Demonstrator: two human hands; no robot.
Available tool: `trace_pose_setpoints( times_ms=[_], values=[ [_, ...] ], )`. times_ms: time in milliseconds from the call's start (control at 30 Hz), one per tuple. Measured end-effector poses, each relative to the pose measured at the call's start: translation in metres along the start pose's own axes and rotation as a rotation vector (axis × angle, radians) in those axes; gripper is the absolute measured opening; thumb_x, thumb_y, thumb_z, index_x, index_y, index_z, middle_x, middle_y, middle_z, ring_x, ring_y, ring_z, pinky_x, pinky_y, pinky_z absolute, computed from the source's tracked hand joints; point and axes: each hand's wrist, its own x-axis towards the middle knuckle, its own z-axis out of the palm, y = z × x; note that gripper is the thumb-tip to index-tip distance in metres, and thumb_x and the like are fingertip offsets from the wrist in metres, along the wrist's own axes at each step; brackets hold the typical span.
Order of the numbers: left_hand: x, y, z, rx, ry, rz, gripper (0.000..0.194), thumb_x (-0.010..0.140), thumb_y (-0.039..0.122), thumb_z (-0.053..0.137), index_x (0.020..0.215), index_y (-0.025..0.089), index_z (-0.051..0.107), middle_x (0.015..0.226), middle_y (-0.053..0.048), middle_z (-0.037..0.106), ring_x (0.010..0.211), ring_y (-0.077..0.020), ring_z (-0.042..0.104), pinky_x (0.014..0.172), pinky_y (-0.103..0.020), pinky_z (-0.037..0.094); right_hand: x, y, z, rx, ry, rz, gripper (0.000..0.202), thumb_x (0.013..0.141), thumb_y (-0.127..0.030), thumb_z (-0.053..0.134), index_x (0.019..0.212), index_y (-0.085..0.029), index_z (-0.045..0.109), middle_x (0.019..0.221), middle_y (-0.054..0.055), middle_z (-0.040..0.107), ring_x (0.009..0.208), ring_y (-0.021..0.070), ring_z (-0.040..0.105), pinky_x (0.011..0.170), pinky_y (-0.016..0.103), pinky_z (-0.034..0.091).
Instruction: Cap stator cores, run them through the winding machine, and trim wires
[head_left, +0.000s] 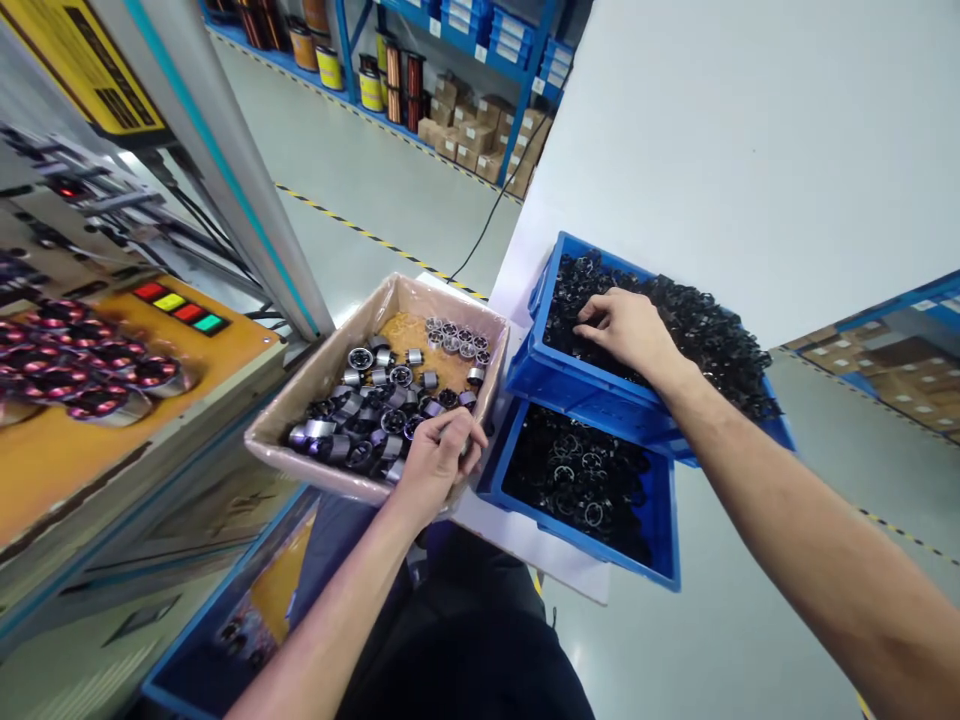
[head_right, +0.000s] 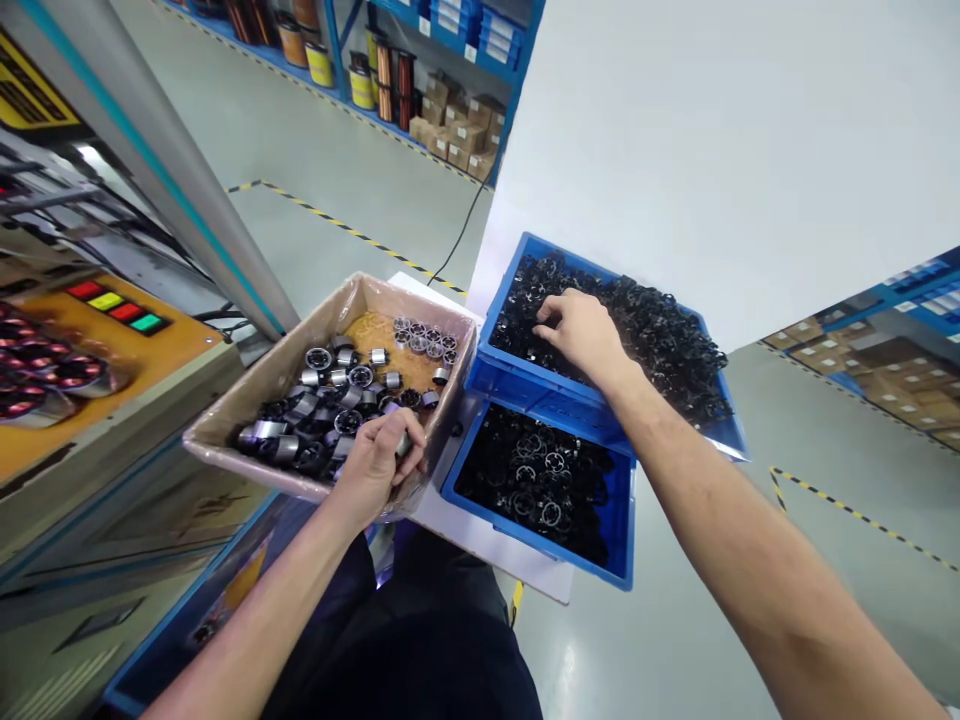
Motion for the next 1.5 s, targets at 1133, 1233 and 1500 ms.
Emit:
trace_pose_setpoints(
  times_ms=[1133, 1233, 1500],
  values=[
    [0.004, 0.004, 0.005, -0.151, -0.008, -0.212, 0.029, 0.079, 0.034, 0.076, 0.090, 0.025, 0.051, 0.067, 0.012, 0.044, 0.051, -0.0050, 0.036, 0.046, -0.017, 0.032, -0.016, 0.010, -0.004, -0.110, -0.053, -0.080, 0.016, 0.090, -0.028, 0.084, 0.106, -0.025, 0.083, 0.111, 0.008, 0.081, 0.092, 0.0273, 0.076, 0.086, 0.042, 0.060],
    [0.004, 0.003, 0.004, -0.143, -0.014, -0.211, 0.028, 0.079, 0.033, 0.077, 0.090, 0.024, 0.052, 0.067, 0.012, 0.044, 0.051, -0.0049, 0.036, 0.047, -0.017, 0.032, -0.020, 0.007, -0.003, -0.080, -0.035, -0.080, 0.012, 0.090, -0.025, 0.082, 0.102, -0.025, 0.080, 0.107, 0.007, 0.081, 0.092, 0.0276, 0.076, 0.085, 0.042, 0.059],
    [0.004, 0.001, 0.003, -0.176, -0.075, -0.201, 0.050, 0.095, 0.066, 0.079, 0.095, 0.024, 0.053, 0.064, 0.013, 0.042, 0.047, -0.0052, 0.034, 0.049, -0.018, 0.036, -0.043, -0.016, -0.022, 0.163, 0.295, -0.047, 0.019, 0.097, -0.026, 0.079, 0.113, -0.027, 0.089, 0.099, 0.004, 0.086, 0.080, 0.0233, 0.076, 0.084, 0.042, 0.062]
  ],
)
